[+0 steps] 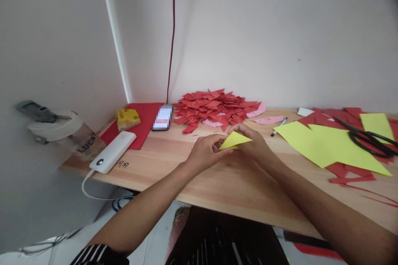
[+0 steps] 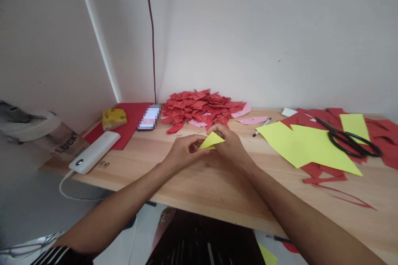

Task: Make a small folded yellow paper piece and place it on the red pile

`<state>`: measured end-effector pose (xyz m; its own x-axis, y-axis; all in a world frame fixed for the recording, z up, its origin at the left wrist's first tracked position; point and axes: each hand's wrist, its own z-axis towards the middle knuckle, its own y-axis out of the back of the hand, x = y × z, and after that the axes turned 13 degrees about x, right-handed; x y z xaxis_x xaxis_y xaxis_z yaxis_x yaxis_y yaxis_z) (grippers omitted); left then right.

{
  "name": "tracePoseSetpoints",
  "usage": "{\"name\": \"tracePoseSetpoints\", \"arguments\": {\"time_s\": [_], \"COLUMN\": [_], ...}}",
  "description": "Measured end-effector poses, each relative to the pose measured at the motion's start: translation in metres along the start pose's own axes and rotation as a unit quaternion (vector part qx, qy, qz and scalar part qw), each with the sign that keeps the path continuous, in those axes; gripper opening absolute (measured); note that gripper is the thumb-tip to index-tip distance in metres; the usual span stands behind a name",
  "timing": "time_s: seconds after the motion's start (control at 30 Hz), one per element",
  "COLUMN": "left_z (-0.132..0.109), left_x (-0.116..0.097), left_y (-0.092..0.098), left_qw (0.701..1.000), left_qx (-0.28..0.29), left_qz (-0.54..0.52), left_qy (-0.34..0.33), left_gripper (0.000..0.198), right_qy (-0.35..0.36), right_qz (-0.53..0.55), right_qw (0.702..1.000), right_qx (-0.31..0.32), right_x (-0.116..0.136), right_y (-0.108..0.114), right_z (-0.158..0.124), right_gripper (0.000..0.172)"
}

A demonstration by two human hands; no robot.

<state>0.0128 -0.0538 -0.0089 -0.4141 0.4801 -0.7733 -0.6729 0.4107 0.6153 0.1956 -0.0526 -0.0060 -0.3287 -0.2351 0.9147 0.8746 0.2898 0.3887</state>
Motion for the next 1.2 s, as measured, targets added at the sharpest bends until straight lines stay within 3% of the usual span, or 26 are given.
{"name": "tracePoseSetpoints", "arguments": {"time_s": [0.13,0.23,0.4,0.5,0.57,0.67,0.77,0.9,1.03,1.2], "left_z": [0.001,0.003,0.008,0.010,0.011,0.012,0.011,0.011,0.009,0.008], "left_x": [0.001,0.004,0.013,0.016,0.017,0.016,0.014,0.012,0.013,0.013], "left_y": [-0.001,0.000,0.001,0.000,0.000,0.001,0.004,0.008,0.011,0.010], "left_qw": [0.998,0.997,0.982,0.956,0.943,0.923,0.908,0.890,0.870,0.871], "left_qx": [-0.033,-0.052,0.010,0.018,-0.010,-0.047,-0.055,-0.055,-0.044,-0.029], "left_qz": [0.056,0.050,-0.159,-0.249,-0.285,-0.346,-0.388,-0.435,-0.477,-0.477], "left_qy": [0.017,0.041,0.099,0.153,0.172,0.164,0.147,0.128,0.114,0.110], "left_gripper": [0.023,0.029,0.019,0.017,0.014,0.011,0.014,0.022,0.023,0.031], "right_qy": [0.003,0.017,0.025,0.041,0.106,0.214,0.264,0.258,0.281,0.309], "right_qz": [-0.073,-0.091,-0.136,-0.194,-0.273,-0.374,-0.413,-0.416,-0.406,-0.419], "right_qw": [0.997,0.996,0.989,0.980,0.954,0.897,0.870,0.872,0.869,0.852], "right_qx": [-0.005,0.020,0.044,-0.004,-0.059,-0.092,-0.055,-0.011,-0.035,-0.060], "right_x": [0.001,0.001,0.000,-0.001,-0.002,0.000,0.002,-0.001,-0.006,-0.006], "right_y": [-0.002,-0.002,-0.003,-0.003,-0.003,-0.005,-0.011,-0.018,-0.019,-0.015], "right_z": [0.000,0.001,0.002,0.002,0.001,-0.002,-0.005,-0.005,-0.002,-0.002], "right_gripper": [0.007,0.010,0.016,0.020,0.026,0.023,0.025,0.035,0.028,0.021]}}
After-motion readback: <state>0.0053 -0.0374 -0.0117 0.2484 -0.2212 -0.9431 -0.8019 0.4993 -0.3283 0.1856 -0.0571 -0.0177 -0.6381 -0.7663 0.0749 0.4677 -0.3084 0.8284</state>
